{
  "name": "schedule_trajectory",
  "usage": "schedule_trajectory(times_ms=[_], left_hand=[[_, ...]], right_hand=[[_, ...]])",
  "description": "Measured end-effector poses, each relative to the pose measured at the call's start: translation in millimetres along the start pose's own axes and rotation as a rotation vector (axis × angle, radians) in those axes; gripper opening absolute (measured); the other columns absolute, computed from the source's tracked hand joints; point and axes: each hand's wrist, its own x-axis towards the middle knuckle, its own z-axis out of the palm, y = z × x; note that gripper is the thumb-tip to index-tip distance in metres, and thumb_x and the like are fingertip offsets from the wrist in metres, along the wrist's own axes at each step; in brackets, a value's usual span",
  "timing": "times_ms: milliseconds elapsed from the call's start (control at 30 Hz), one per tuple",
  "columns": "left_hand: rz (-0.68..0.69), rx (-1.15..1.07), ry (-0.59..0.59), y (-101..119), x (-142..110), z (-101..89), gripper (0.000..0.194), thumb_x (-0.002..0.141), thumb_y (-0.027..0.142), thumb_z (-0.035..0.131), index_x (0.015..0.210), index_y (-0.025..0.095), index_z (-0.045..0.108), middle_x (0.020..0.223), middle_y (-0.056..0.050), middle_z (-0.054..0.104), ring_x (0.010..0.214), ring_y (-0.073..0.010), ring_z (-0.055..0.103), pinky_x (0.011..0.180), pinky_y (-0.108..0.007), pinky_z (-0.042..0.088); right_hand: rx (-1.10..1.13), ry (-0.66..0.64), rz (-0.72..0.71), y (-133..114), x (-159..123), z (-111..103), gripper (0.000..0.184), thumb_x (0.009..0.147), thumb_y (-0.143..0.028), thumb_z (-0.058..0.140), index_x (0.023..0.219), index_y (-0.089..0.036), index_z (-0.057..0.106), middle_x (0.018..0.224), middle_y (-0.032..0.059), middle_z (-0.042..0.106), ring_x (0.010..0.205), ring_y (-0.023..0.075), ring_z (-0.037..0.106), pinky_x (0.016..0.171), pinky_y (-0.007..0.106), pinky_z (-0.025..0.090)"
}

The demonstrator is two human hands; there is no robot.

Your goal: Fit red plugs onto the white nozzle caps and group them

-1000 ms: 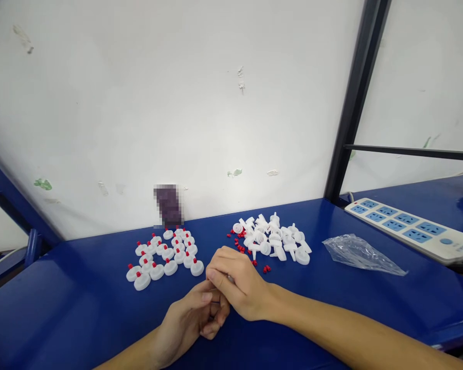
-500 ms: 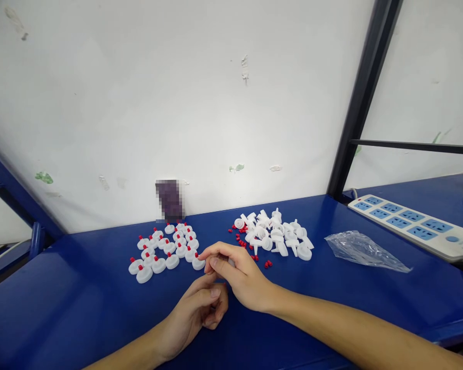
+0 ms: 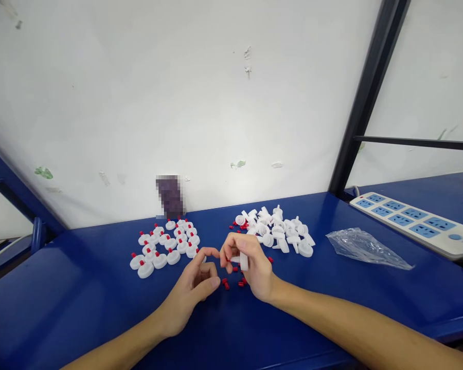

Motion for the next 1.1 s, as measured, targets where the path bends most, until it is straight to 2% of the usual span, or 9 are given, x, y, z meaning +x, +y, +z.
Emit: schedule_trajectory(times_ms=[67,167,233,333,500,700,833,933,1100], left_hand=[[0.021,0.065,-0.074,4,1,-4.6,0.047,0.087,0.042,0.068,0.121,0.019,0.045,0.074,0.005,0.049,0.065,-0.0117,0.042,0.062,-0.024,0.031],[0.044,0.145,-0.162,9,3,-9.6,0.041,0.089,0.044,0.066,0.114,0.018,0.048,0.084,0.000,0.056,0.070,-0.0129,0.047,0.064,-0.025,0.033],[0.055,0.144,-0.209,10,4,-10.9,0.043,0.088,0.044,0.068,0.115,0.018,0.049,0.090,-0.003,0.059,0.075,-0.0149,0.051,0.067,-0.025,0.036],[0.089,0.079,-0.267,11,2,-9.1,0.047,0.086,0.044,0.071,0.119,0.018,0.050,0.095,-0.005,0.057,0.080,-0.0174,0.053,0.070,-0.027,0.040],[0.139,0.011,-0.267,7,-2,-1.4,0.024,0.093,0.038,0.063,0.096,0.016,0.053,0.086,-0.002,0.051,0.077,-0.0151,0.045,0.070,-0.027,0.038],[0.128,-0.045,-0.293,-1,4,-2.8,0.024,0.090,0.033,0.068,0.098,0.015,0.054,0.087,-0.001,0.052,0.078,-0.0143,0.047,0.072,-0.027,0.039],[0.114,-0.030,-0.321,-2,6,-11.4,0.029,0.090,0.032,0.069,0.111,0.018,0.055,0.093,-0.002,0.057,0.083,-0.0148,0.051,0.076,-0.027,0.041],[0.106,0.021,-0.291,-2,6,-15.7,0.041,0.091,0.035,0.067,0.127,0.020,0.054,0.100,-0.004,0.061,0.088,-0.0168,0.053,0.077,-0.028,0.041],[0.118,0.047,-0.267,-4,7,-16.7,0.050,0.091,0.039,0.068,0.135,0.021,0.054,0.105,-0.006,0.064,0.090,-0.0186,0.056,0.079,-0.030,0.043]], right_hand=[[0.088,0.003,0.151,1,-1,2,0.036,0.084,-0.048,0.049,0.063,-0.018,0.052,0.056,0.0035,0.058,0.043,0.0130,0.047,0.044,0.025,0.036],[0.266,-0.076,0.465,2,-2,3,0.044,0.088,-0.051,0.046,0.059,-0.019,0.046,0.048,0.0001,0.055,0.029,0.0058,0.027,0.031,0.019,0.021],[0.311,-0.147,0.548,1,-3,5,0.049,0.089,-0.053,0.047,0.055,-0.017,0.046,0.045,0.0003,0.054,0.027,0.0032,0.019,0.030,0.017,0.013],[0.264,-0.188,0.518,1,-6,9,0.054,0.089,-0.053,0.050,0.051,-0.015,0.049,0.042,0.0020,0.054,0.026,0.0035,0.023,0.030,0.017,0.012],[0.217,-0.173,0.512,4,-8,11,0.057,0.088,-0.053,0.051,0.046,-0.014,0.050,0.040,0.0013,0.051,0.026,0.0034,0.024,0.030,0.018,0.012],[0.174,-0.227,0.527,6,-2,2,0.054,0.087,-0.049,0.050,0.047,-0.014,0.052,0.041,0.0024,0.052,0.025,0.0040,0.026,0.029,0.019,0.012],[0.131,-0.325,0.513,-3,1,-3,0.048,0.088,-0.044,0.050,0.053,-0.011,0.058,0.045,0.0023,0.054,0.027,0.0038,0.025,0.030,0.020,0.014],[0.098,-0.323,0.486,-11,2,-6,0.048,0.089,-0.046,0.049,0.058,-0.010,0.060,0.046,0.0016,0.054,0.028,0.0036,0.025,0.031,0.020,0.014],[0.050,-0.327,0.472,-13,1,-6,0.049,0.090,-0.048,0.050,0.060,-0.010,0.060,0.049,0.0011,0.054,0.030,0.0033,0.027,0.033,0.020,0.017]])
